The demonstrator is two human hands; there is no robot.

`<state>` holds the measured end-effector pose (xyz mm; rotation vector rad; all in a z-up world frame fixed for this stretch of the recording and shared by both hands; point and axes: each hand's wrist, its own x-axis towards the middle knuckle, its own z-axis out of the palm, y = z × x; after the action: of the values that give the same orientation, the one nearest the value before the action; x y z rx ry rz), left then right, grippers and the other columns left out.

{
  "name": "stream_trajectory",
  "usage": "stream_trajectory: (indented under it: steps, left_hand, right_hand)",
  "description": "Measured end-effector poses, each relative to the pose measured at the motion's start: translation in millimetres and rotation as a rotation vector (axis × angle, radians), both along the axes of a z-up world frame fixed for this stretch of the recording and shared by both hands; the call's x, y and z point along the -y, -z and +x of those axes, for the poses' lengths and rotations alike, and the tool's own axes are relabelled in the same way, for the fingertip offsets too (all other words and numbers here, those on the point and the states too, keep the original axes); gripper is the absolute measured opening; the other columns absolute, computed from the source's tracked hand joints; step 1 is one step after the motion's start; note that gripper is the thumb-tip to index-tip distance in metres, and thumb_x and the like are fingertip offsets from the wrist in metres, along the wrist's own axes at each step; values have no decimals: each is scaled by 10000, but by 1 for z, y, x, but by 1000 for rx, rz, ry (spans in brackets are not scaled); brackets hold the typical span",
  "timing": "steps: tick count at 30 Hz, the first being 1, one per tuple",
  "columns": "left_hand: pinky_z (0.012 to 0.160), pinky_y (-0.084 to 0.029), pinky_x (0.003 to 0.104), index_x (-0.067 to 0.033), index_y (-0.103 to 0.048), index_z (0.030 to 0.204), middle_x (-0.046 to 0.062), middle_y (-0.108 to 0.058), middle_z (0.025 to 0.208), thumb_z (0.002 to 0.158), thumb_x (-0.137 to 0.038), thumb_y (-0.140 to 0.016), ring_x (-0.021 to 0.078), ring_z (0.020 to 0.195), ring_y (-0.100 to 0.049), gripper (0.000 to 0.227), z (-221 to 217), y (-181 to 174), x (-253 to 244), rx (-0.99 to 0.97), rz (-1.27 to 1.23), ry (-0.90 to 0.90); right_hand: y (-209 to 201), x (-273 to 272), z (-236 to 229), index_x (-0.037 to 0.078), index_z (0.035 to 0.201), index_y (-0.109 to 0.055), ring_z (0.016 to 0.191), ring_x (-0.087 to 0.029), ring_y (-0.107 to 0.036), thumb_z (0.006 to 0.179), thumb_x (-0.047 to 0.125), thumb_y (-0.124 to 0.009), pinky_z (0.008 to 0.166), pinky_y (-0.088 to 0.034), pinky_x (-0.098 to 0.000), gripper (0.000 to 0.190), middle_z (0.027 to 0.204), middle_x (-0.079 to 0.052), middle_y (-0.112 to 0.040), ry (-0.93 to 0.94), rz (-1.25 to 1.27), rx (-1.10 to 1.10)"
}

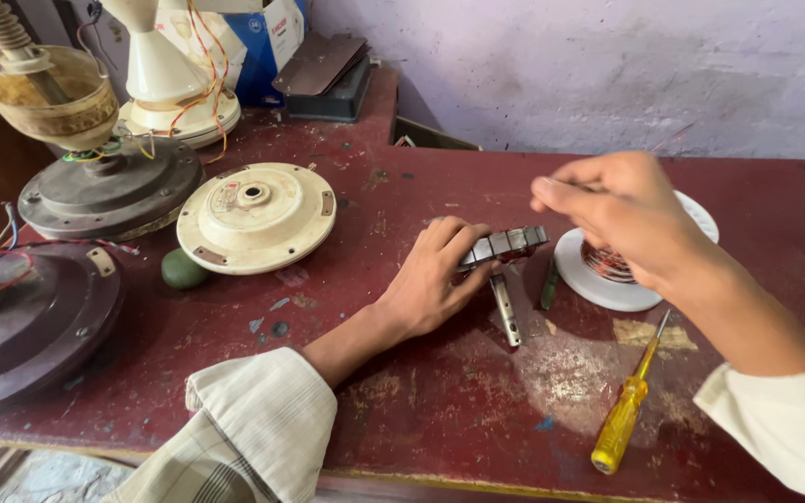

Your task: The person winds copper wire by hand around a small cylindrical motor armature held in the left hand. They repeatedly pull wire from a white spool, wrap it around the armature slots, and use a small green tool to press the wire into place. The process continues with multiple wraps and adjustments.

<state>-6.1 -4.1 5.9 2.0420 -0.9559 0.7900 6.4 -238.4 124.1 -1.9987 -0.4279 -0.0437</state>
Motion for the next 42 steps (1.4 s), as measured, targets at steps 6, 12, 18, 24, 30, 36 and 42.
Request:
stream_trajectory:
  steps: [6,12,18,24,30,36,42]
  left_hand:
    - [967,-469,457,-18,-532,1318,159,-558,1173,987,-223,-695,344,1084,-554,422,3,5,1,-57,-13,1]
    - [997,-430,492,-6,-502,1319,196,-518,1206,841,-229,-738,407,1140,-516,578,11,8,-3,42,11,74]
    - [955,-455,463,-80,-555,1272,148,-544,1153,968,-199,-693,363,1082,-544,355,6,6,-3,-84,13,27]
    - [935,-456,453,-75,-547,1304,146,-528,1131,988,-227,-695,341,1040,-545,380,5,5,-2,-6,8,21]
    - [935,-462,448,-55,-545,1280,150,-531,1138,987,-236,-705,350,1038,-554,381,7,6,-5,70,70,-2]
    - [931,-467,446,-3,-523,1253,173,-533,1160,973,-201,-682,346,1066,-575,378,12,6,-9,183,187,-52]
    - [915,-521,410,49,-522,1149,168,-515,1055,1004,-213,-638,311,997,-583,321,30,8,-16,202,437,-49]
  right_hand:
    - [-2,-50,0,-25,1084,-731,543,-71,-473,1013,153,-635,462,-368,-240,214,719,-29,-629,-300,104,81]
    - [-1,-64,-51,129,1052,-792,700,-144,-737,969,182,-630,630,-579,-292,190,901,-3,-802,-538,-442,184]
    - [15,-35,-58,67,870,-825,558,-132,-654,880,164,-708,515,-479,-324,153,712,-39,-756,-559,-561,394]
    - [100,-34,-47,58,587,-648,372,-143,-443,652,64,-646,331,-334,-322,65,504,-33,-578,-562,-324,578]
    - [116,-30,-56,120,536,-452,444,-158,-381,618,155,-592,395,-327,-334,165,531,-21,-431,-594,-340,910]
    - [87,-32,-66,114,562,-478,624,-300,-563,670,187,-501,652,-465,-432,133,668,-103,-572,-231,-126,1172]
    - [91,-19,-55,71,550,-446,690,-242,-698,678,110,-460,962,-637,-553,134,602,-78,-536,-282,247,775]
